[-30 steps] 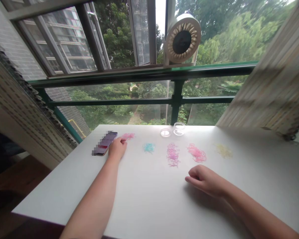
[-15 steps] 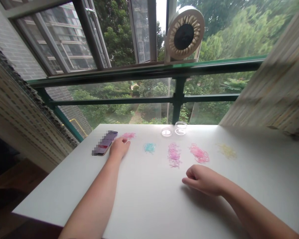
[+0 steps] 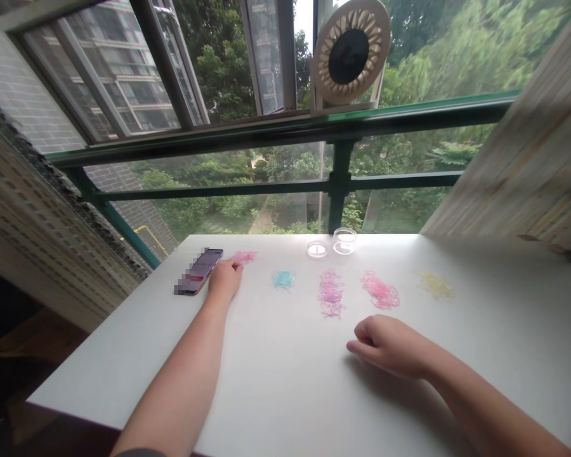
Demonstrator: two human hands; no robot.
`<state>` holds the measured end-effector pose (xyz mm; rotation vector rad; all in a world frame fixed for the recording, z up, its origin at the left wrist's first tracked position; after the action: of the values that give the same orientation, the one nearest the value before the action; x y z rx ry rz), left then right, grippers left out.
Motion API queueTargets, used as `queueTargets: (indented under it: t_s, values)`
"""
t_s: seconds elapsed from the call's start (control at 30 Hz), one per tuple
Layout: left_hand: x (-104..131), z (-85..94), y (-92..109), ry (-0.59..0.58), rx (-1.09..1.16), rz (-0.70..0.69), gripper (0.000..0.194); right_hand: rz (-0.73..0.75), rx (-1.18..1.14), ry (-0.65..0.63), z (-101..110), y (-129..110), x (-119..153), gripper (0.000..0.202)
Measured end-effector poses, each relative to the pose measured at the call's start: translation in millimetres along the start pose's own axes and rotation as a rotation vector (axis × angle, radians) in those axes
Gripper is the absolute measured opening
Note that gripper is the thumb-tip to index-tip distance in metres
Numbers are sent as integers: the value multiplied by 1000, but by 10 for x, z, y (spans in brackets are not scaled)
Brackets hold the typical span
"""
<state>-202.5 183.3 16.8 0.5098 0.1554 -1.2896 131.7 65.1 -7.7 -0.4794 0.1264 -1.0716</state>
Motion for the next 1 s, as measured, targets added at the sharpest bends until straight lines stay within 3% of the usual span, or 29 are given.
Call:
queueTargets:
  t_s: [0.23, 0.43, 0.53, 0.63, 0.87, 1.0]
  values:
    - [72, 161, 202, 27, 1, -82, 26, 1, 6, 6, 9, -6, 5, 35]
    - [260, 196, 674, -15, 222, -303, 23, -8, 7, 14, 12, 1, 6, 35]
    - [333, 198, 767, -48, 251, -304, 23, -11, 8, 17, 16, -3, 12, 35]
    - [310, 207, 690, -58, 198, -249, 23, 0, 7, 21, 21, -20, 16, 34]
    - [96, 210, 111, -52, -1, 19, 21, 4, 6, 19, 27, -30, 25, 34]
    - [89, 153, 46, -114, -7, 46, 20, 7, 20, 19, 24, -26, 21, 34]
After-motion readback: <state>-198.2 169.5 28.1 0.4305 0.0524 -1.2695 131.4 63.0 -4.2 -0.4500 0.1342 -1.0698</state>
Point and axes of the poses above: each hand's wrist, its own x-axis away from the middle knuckle, its own z-axis out of the back of the hand, y = z × x, the point moved 10 cm from there along -x, towards the middle knuckle, and after that the axes turned 6 degrees about y, right-handed, at the moved point
